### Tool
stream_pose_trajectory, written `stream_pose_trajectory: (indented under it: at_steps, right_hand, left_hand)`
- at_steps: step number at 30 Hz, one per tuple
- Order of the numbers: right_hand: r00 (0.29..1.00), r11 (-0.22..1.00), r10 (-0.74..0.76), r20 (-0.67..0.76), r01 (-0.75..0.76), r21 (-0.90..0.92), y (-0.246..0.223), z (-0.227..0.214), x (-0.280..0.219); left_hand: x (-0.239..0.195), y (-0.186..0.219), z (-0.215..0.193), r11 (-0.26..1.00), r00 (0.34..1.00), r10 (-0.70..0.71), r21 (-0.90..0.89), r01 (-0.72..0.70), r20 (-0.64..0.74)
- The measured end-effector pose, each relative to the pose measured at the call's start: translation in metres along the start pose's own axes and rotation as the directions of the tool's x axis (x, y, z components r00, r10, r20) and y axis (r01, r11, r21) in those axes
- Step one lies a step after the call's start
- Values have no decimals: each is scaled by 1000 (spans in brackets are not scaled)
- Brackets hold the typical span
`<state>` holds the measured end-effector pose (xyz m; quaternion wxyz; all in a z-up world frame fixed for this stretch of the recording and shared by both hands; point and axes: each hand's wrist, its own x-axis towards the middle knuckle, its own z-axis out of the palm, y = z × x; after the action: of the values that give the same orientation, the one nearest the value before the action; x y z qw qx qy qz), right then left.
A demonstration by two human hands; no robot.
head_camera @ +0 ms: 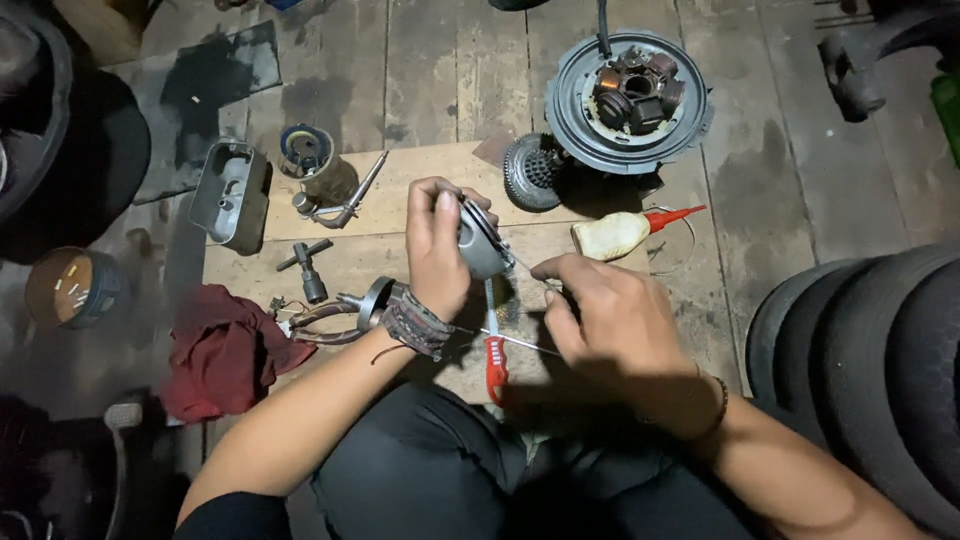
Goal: Cleaning a small metal carburetor component using a pick tool and a cleaning cloth to remove debris from small orifices.
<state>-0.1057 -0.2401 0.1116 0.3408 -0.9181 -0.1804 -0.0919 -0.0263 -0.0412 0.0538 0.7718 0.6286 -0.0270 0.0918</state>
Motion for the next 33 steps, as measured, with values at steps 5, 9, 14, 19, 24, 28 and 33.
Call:
stream_pose_trajectory:
  at_steps: [5,9,14,19,24,28,33]
  right_hand:
    - [999,998,-50,-5,50,29,3,-1,3]
    - [999,991,-39,-5,39,125,0,-2,4]
    - [998,974,-50,40,39,223,-2,-7,11]
    - [987,917,-55,153,-11,398,-15,-24,17]
    - [974,900,-199,106,139,412,-10,-15,22]
    - [952,925,-305,23,290,244,25,19,22]
    - [931,918,-353,-90,363,158,34,29,23]
  left_hand:
    - [0,1,-7,970,988,129,197,-143,84]
    - [-6,16,-2,936,978,160,293,-194,136]
    - [-4,10,-5,914,971,187,336,-229,151]
    - [0,-14,-13,966,999,15,258,-27,48]
    - [-1,-27,-9,970,972,-231,73,233,-38]
    - [-16,22,25,937,937,-348,18,348,-7]
    - [-3,-33,3,935,934,-349,83,344,70]
